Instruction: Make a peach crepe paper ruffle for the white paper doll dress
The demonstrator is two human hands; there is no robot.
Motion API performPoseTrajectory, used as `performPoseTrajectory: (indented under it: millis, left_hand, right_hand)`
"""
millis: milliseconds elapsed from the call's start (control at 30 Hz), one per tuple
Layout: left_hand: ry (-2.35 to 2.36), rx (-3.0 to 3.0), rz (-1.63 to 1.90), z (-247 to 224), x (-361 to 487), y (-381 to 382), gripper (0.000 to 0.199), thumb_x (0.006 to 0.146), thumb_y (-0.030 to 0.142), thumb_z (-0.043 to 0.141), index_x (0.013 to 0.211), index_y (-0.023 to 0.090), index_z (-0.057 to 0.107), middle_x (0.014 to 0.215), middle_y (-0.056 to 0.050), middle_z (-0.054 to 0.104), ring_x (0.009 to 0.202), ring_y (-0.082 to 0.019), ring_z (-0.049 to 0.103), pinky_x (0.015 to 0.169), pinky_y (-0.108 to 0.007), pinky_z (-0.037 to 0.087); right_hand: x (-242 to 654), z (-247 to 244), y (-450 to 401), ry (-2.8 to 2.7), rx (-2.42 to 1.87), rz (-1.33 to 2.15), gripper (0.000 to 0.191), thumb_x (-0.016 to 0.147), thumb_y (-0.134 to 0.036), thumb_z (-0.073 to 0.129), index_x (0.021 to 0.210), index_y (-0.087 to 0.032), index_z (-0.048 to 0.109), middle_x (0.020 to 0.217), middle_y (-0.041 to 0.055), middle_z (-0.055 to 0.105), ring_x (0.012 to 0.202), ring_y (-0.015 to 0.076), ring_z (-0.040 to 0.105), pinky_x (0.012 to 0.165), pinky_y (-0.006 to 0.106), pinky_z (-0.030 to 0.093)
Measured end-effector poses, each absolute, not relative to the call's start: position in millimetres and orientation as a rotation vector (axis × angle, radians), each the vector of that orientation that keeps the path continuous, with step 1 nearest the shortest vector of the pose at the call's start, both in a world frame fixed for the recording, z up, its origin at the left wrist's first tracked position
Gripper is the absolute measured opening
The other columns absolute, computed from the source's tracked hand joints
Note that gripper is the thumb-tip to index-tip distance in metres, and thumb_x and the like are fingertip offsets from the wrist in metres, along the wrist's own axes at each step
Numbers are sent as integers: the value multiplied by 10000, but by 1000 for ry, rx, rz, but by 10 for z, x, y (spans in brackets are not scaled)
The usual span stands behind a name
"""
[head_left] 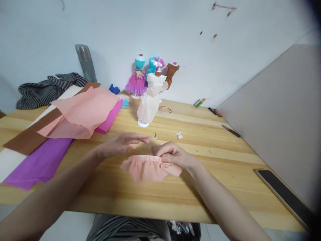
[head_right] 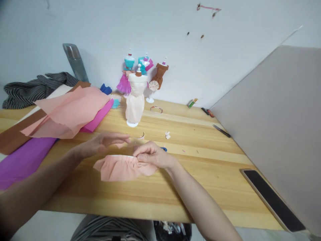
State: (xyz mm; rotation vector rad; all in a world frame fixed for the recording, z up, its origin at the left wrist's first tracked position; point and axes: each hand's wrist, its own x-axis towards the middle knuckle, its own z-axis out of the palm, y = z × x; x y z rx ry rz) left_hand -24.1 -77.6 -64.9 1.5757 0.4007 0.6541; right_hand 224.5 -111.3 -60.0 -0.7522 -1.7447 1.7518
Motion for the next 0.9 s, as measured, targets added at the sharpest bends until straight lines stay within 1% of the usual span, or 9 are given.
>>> performPoseTrajectory:
  millis: [67,167,267,367,433,533,600,733,900]
  left_hand:
    - [582,1425,906,-696,-248,-735,581,764,632,580,1111,176,675,1171,-127,663,1166,-270,560,979,-401,434]
    - [976,1066,1260,-748,-255,-656,417,790,548,570,785,146,680,792,-56,702,786,-166,649,775,-294,506]
    - [1128,887,1165,-735,-218,-654,344,771,455,578,634,140,605,576,-9,619,542,-110,576,585,-237,480]
    - [1042,958,771,-686,-99,-795,282,658,368,716,658,92,656,605,-75,662,562,-161,621,567,-280,502]
    - [930,1001,586,-667,6,-926,348,593,327,799,833,98,693,768,-95,705,663,-178,655,620,-299,527]
    - [785,1005,573,-681,139,-1060,485,606,453,801,937,124,666,940,-111,691,741,-179,664,641,-303,536]
    - [784,997,607,-715,189,-1080,497,602,520,784,856,110,662,898,-109,686,682,-165,651,595,-284,521]
    - [834,1009,616,-793,233,-1047,464,583,533,784,680,95,665,675,-67,667,559,-122,598,541,-247,484]
    - [827,913,648,-823,247,-1069,399,593,486,789,659,112,665,648,-36,663,532,-108,592,510,-226,465]
  right_hand:
    - [2238,-620,-1119,-1607,-835,1683,368,689,-510,730,708,-142,708,615,3,605,554,92,501,537,205,406]
    - [2201,-646,-1101,-1420,-952,1503,374,659,-522,745,737,-157,720,654,9,649,579,100,535,576,214,422]
    - [2146,-676,-1071,-1320,-1024,1322,378,664,-537,726,739,-166,721,680,16,672,650,133,578,650,248,453]
    - [2105,-708,-1061,-1286,-1090,1186,373,683,-536,698,746,-168,720,674,14,670,667,154,582,667,271,462]
    - [2084,-730,-1071,-1280,-1118,1138,353,702,-515,682,764,-169,721,687,16,673,657,153,576,657,270,462]
    - [2049,-764,-1095,-1314,-1122,1111,324,727,-484,663,777,-169,722,709,26,684,668,161,584,667,275,466]
    - [2023,-786,-1108,-1353,-1118,1104,318,739,-478,651,777,-171,723,698,27,684,676,170,593,677,283,469]
    - [1984,-820,-1119,-1429,-1116,1076,298,794,-443,599,815,-173,724,708,29,679,683,172,598,682,290,467]
    - [1990,-834,-1118,-1551,-1148,911,246,830,-363,564,805,-178,724,782,56,679,731,177,591,728,305,448]
